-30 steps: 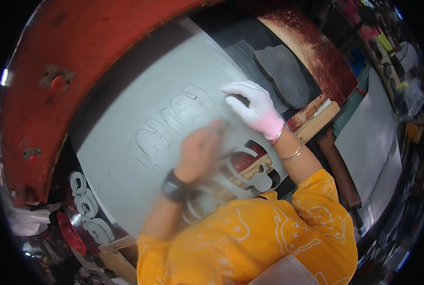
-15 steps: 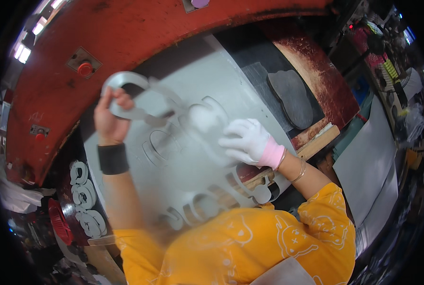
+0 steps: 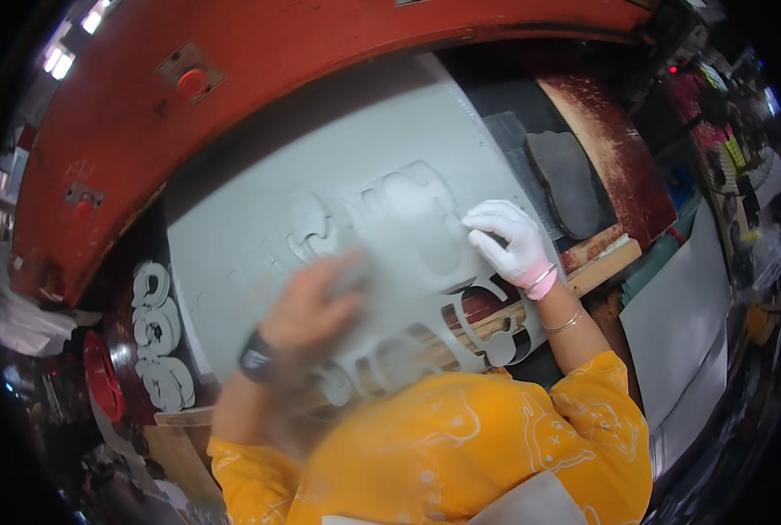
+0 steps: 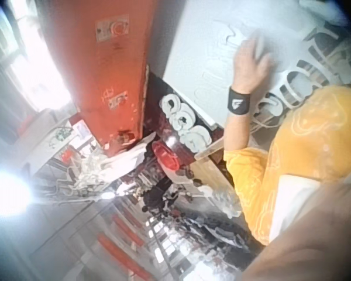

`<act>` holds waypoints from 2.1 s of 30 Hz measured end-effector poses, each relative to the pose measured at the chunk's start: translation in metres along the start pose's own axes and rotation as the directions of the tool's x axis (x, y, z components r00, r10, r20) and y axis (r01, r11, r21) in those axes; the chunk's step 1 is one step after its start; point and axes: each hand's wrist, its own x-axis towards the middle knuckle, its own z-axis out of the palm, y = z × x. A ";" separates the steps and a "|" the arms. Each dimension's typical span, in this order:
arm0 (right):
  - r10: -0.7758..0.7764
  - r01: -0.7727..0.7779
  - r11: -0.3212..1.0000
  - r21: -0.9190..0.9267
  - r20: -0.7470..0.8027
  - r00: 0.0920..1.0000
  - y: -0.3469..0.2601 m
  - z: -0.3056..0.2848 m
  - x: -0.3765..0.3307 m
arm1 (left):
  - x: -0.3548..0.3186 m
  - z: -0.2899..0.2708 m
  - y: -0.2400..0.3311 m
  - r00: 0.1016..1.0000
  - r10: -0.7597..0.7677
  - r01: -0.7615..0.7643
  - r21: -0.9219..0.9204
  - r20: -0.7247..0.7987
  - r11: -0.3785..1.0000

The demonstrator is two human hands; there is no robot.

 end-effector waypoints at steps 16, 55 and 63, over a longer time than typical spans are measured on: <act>-0.272 0.290 0.957 -0.020 0.288 0.918 -0.075 0.065 0.024 | -0.012 0.026 -0.004 0.999 0.048 -0.049 -0.122 -0.013 0.991; 0.334 -0.299 -0.102 0.949 0.316 0.888 -0.058 -0.025 0.045 | 0.063 0.045 0.032 0.967 0.180 0.075 -0.879 0.179 0.470; 0.398 -0.350 -0.120 0.929 0.368 0.840 -0.060 -0.013 0.053 | 0.045 0.049 0.039 0.924 0.129 0.317 -0.909 0.361 0.272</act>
